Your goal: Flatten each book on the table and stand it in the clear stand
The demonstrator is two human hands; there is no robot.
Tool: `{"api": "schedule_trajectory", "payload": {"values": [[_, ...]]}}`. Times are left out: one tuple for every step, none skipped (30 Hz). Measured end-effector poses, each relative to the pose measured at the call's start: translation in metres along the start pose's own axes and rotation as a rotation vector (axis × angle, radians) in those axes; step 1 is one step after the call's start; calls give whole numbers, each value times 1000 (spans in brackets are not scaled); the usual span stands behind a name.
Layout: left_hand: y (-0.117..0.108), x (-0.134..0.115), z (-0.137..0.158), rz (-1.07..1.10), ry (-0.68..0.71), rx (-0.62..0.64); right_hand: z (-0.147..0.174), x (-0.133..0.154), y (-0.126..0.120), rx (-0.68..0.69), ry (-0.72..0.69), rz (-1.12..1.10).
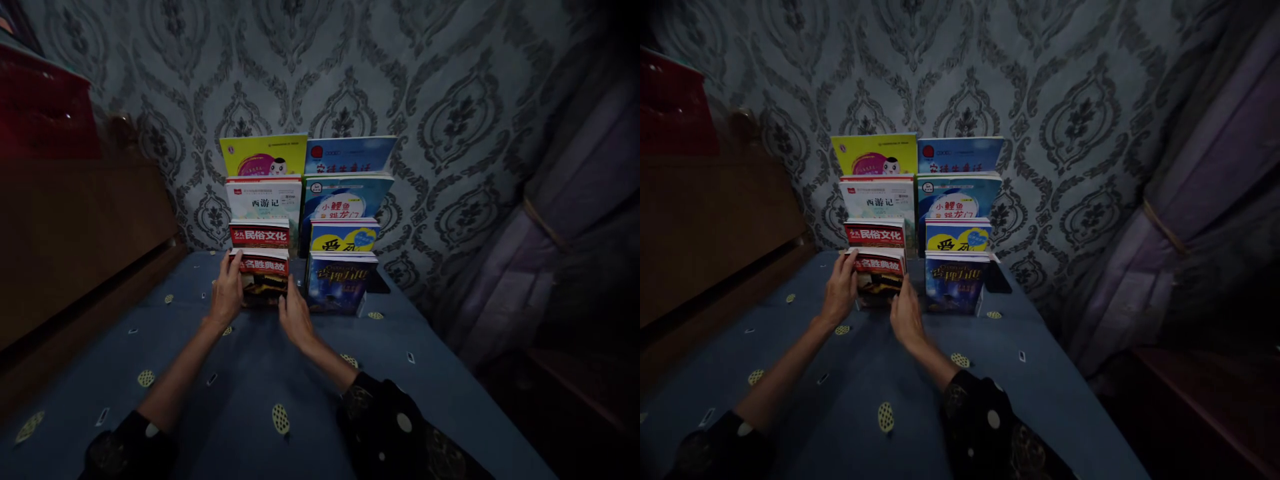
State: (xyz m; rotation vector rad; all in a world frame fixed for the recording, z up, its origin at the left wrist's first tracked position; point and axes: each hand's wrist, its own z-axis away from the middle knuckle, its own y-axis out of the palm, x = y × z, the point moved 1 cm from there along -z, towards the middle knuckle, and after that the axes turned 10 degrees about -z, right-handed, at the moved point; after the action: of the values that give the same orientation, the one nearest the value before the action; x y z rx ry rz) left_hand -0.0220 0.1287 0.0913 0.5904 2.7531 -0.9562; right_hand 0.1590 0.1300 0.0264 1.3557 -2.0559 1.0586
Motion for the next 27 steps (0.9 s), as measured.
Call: {"api": "schedule_trajectory", "payload": {"values": [[2, 2, 1, 21, -1, -7, 3, -4, 2, 5, 12, 2], [2, 3, 2, 38, -1, -12, 5, -6, 3, 11, 21, 3], [3, 4, 1, 52, 0, -15, 6, -8, 3, 17, 24, 4], [2, 5, 1, 64, -1, -17, 6, -8, 2, 22, 23, 4], [2, 5, 0, 78, 0, -17, 5, -7, 1, 23, 16, 1], [1, 5, -1, 93, 3, -16, 3, -4, -1, 19, 4, -4], [1, 6, -2, 113, 9, -15, 0, 0, -3, 8, -11, -12], [0, 6, -3, 138, 13, -13, -4, 4, -4, -8, -26, -24], [0, 7, -3, 165, 10, -11, -9, 8, -6, -26, -37, -41], [1, 8, -4, 192, -5, -10, -13, 11, -7, -44, -41, -61], [2, 9, -5, 217, -34, -7, -18, 14, -8, -60, -35, -85], [3, 11, -5, 238, -74, -1, -23, 16, -8, -72, -22, -112], [5, 12, -6, 253, -116, 7, -28, 18, -8, -81, -5, -141], [7, 14, -8, 263, -152, 17, -31, 18, -8, -87, 9, -173], [8, 15, -9, 268, -176, 26, -35, 19, -7, -93, 20, -207], [10, 16, -11, 268, -187, 33, -38, 19, -6, -97, 29, -242], [11, 16, -13, 264, -189, 38, -39, 19, -6, -98, 38, -275], [11, 16, -15, 259, -186, 41, -40, 20, -5, -97, 48, -304], [11, 16, -17, 253, -181, 42, -41, 20, -5, -97, 60, -326], [11, 16, -18, 248, -177, 43, -41, 21, -6, -97, 72, -342], [10, 15, -19, 246, -175, 46, -40, 23, -7, -98, 82, -354], [9, 15, -19, 247, -173, 50, -40, 25, -8, -102, 92, -365], [8, 15, -20, 251, -172, 53, -40, 28, -10, -108, 104, -378], [7, 15, -21, 256, -175, 53, -41, 31, -11, -119, 124, -393], [6, 15, -21, 263, -180, 47, -43, 34, -11, -136, 152, -411], [5, 15, -22, 272, -187, 33, -45, 37, -11, -165, 190, -426], [5, 15, -23, 283, -197, 11, -50, 40, -11, -213, 238, -433]]}}
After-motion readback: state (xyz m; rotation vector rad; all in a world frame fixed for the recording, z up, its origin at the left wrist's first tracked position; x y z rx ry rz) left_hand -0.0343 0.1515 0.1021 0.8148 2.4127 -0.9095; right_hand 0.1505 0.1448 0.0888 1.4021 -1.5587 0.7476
